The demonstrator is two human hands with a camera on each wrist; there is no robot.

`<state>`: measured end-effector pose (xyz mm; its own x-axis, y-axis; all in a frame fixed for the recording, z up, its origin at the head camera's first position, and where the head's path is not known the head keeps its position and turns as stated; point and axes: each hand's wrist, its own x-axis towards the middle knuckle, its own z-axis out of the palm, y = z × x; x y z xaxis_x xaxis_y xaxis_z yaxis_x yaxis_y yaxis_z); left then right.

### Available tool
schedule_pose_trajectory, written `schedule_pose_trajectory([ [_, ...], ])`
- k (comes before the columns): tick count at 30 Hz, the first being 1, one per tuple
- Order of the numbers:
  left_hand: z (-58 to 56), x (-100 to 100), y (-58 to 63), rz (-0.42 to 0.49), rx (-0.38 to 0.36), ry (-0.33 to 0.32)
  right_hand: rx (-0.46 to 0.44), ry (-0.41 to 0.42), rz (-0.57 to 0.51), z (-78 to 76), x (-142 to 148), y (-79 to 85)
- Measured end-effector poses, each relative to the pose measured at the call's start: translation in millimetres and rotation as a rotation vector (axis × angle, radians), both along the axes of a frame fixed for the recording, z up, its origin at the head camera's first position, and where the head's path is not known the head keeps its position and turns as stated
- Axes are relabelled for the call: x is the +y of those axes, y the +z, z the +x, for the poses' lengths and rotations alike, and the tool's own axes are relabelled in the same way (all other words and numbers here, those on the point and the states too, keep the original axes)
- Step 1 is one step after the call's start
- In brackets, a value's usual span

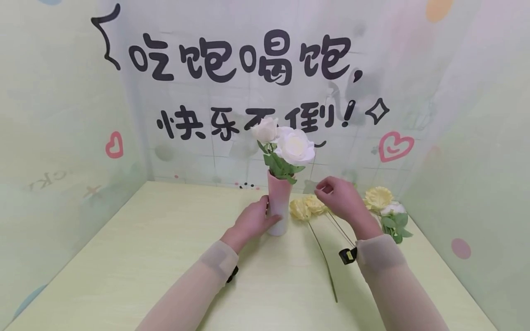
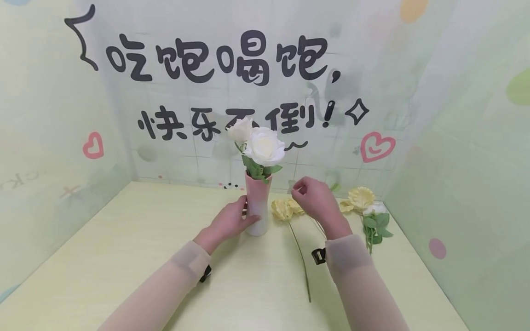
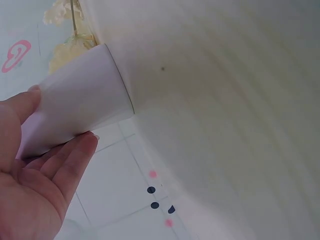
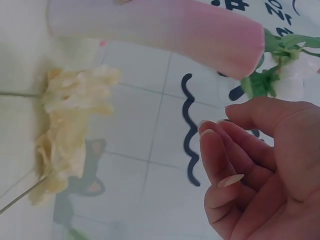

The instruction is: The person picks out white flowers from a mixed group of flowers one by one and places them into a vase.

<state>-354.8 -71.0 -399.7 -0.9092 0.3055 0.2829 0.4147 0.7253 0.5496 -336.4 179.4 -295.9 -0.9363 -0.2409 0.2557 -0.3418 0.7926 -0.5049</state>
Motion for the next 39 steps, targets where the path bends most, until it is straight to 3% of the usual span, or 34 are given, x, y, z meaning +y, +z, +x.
schedule_pose_trajectory([
  [11,0.0,2.9,-1.0,0.010,-0.010,-0.020,-0.011,-0.044,0.036,4.1,38.7,-49.6],
  [22,-0.8,7.0,0.1,0.000,-0.033,-0.009,-0.001,-0.085,0.043,8.3,71.0,-82.7],
  [30,-1.3,2.6,-0.8,0.017,-0.031,0.008,-0.045,-0.114,0.043,10.2,94.9,-79.2],
  [39,-2.7,0.6,-2.1,0.017,-0.016,-0.001,-0.087,-0.215,0.146,15.2,159.5,-69.8],
])
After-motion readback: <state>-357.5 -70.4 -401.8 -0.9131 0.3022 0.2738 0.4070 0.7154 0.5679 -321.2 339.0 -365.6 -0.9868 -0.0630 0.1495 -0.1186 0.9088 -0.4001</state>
